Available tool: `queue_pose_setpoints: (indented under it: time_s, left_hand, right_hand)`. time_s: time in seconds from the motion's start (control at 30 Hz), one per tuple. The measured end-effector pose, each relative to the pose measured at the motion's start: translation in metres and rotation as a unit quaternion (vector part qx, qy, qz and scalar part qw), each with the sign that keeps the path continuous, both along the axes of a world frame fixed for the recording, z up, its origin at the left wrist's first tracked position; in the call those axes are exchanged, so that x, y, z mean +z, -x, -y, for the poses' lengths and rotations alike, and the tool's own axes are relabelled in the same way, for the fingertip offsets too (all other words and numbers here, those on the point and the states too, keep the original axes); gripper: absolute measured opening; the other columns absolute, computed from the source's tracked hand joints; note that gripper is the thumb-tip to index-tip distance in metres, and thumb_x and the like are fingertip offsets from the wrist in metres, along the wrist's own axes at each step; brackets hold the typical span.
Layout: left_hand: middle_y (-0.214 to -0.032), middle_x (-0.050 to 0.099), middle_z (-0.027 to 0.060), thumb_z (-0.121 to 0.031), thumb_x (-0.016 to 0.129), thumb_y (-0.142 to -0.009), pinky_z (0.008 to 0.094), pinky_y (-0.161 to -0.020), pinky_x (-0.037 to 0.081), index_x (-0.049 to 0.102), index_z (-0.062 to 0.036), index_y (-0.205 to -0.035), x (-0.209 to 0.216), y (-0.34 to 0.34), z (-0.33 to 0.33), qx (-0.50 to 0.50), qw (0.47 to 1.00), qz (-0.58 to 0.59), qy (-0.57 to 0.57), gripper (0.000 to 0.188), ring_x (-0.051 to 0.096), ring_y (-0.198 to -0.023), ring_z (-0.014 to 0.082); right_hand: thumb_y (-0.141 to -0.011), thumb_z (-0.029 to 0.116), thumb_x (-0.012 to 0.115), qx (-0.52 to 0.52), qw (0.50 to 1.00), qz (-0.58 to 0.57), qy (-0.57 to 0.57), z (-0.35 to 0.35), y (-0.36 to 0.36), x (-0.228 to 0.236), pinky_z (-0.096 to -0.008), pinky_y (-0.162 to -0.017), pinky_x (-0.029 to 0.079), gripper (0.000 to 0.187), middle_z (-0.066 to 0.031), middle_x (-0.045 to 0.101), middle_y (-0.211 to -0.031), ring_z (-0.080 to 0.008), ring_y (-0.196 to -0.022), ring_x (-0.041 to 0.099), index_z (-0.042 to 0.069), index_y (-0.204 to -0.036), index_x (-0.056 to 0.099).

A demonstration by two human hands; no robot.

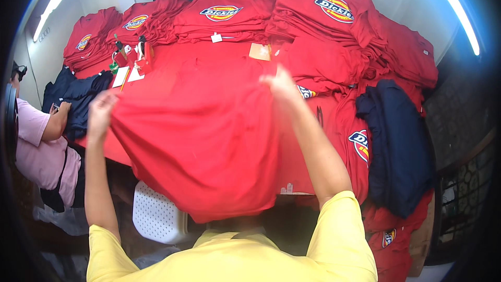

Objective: The person picks up and folds red t-shirts from a large pile on a table, occasionally using shears to trim loose threads.

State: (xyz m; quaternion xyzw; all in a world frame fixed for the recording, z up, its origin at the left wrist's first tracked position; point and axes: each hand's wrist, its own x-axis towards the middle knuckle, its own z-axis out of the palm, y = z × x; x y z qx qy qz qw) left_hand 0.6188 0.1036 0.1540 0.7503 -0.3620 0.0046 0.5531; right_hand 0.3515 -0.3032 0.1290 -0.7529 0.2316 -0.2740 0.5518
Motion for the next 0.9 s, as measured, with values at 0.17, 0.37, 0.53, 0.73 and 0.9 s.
queue_pose_setpoints:
  time_s: [0.17,0.37,0.53,0.73,0.9]
  left_hand:
    - [-0.101,0.069,0.0187,-0.017,0.053,-0.092,0.0388,-0.092,0.047,0.066,0.0030,-0.108,-0.033,0.000,-0.044,0.303,0.860,0.407,-0.054,0.029,0.066,-0.096,0.0315]
    - [-0.076,0.063,0.0269,-0.019,0.056,-0.086,0.0513,-0.073,0.051,0.064,0.0005,-0.075,-0.038,-0.032,-0.062,0.103,0.836,0.228,-0.488,0.024,0.064,-0.078,0.0417]
    - [-0.095,0.068,0.0196,-0.034,0.052,-0.098,0.0376,-0.076,0.049,0.063,-0.0011,-0.103,0.089,-0.032,-0.017,0.297,0.921,0.253,-0.023,0.035,0.067,-0.087,0.0289]
    - [-0.125,0.056,0.0057,-0.008,0.060,-0.089,0.0281,-0.096,0.041,0.058,0.0013,-0.120,0.065,0.049,-0.072,0.104,0.986,0.108,0.071,0.033,0.054,-0.110,0.0150]
    - [-0.126,0.055,0.0134,-0.019,0.076,-0.074,0.0374,-0.102,0.040,0.064,-0.0070,-0.116,0.009,0.128,-0.114,0.007,0.920,-0.001,-0.392,0.046,0.050,-0.122,0.0274]
  right_hand:
    - [-0.089,0.021,0.059,-0.267,0.810,0.197,0.484,-0.064,0.023,0.050,-0.0385,-0.084,0.047,0.030,-0.0151,0.064,-0.105,-0.0250,-0.092,0.061,0.004,-0.114,0.062]
    - [-0.092,0.022,0.053,0.097,0.780,-0.307,0.536,0.043,-0.008,-0.020,-0.0392,-0.082,0.048,0.022,-0.0181,0.065,-0.098,-0.0281,-0.091,0.062,0.003,-0.098,0.064]
    - [-0.093,0.016,0.057,-0.037,0.972,0.096,0.213,0.041,0.007,0.099,-0.0287,-0.076,0.048,0.020,-0.0090,0.066,-0.091,-0.0121,-0.084,0.061,-0.001,-0.102,0.064]
    - [-0.092,0.009,0.058,-0.009,0.974,0.226,0.008,-0.074,0.116,0.093,-0.0249,-0.093,0.042,0.034,-0.0076,0.060,-0.113,-0.0131,-0.105,0.055,-0.003,-0.123,0.052]
    - [-0.083,0.017,0.069,-0.004,0.967,-0.222,0.122,-0.115,0.207,0.032,-0.0339,-0.103,0.037,0.056,-0.0121,0.051,-0.132,-0.0220,-0.123,0.048,0.003,-0.133,0.047]
